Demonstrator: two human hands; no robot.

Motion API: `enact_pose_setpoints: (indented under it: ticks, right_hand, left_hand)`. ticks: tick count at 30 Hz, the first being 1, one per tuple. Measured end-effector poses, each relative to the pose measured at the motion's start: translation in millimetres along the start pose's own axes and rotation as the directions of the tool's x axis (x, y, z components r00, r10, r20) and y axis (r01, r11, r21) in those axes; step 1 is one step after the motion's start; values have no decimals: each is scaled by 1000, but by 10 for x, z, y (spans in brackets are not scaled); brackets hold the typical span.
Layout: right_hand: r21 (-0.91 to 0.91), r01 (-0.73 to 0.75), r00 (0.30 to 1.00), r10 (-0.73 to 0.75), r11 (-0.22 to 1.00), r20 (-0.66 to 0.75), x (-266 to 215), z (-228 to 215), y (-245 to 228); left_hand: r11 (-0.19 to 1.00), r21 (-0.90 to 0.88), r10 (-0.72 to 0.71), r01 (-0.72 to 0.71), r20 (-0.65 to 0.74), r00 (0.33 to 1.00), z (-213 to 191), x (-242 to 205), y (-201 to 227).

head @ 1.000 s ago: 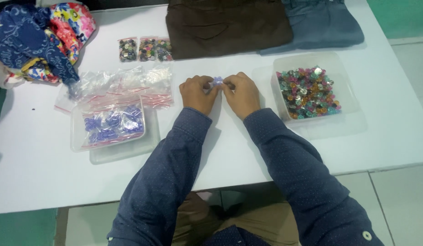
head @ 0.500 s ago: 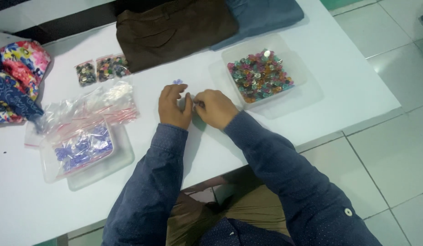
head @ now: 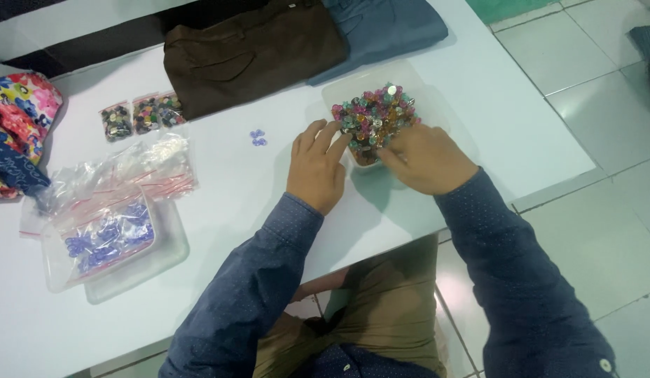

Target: Sorting small purple buttons from a mixed container and arranging them on a table

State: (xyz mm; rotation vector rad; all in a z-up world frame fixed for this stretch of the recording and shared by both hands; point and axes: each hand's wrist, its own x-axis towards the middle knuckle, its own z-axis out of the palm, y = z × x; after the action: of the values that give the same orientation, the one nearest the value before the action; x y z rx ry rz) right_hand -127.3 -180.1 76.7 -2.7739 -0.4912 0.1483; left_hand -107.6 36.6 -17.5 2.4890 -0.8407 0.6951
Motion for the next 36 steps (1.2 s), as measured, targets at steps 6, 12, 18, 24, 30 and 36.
enact_pose_setpoints:
  ticks: [6, 12, 18, 24, 30, 36]
  right_hand:
    - [-103, 5, 1000, -3, 995, 25, 261, 313, 258]
    - [-6, -87, 994, 87, 996, 65, 667, 457, 443]
    - [440, -72, 995, 36, 895, 90, 607, -119, 294]
    - [601, -121, 989, 145, 790, 9, 304, -461, 266]
    - [472, 133, 949, 25, 872, -314, 402, 21, 773]
    - [263, 114, 936, -14, 958, -352, 372, 104, 563]
  left_hand:
    - [998, 62, 3, -5, 38, 999, -7, 175, -99]
    - [997, 63, -52, 43, 155, 986, -54, 240, -65]
    - [995, -6, -93, 96, 184, 978, -95, 253, -26]
    - [990, -7, -134, 140, 231, 964, -168, 310, 9]
    - [987, -14, -153, 160, 214, 965, -96, 469, -95]
    - [972, 182, -185, 150, 198, 963, 400, 689, -179]
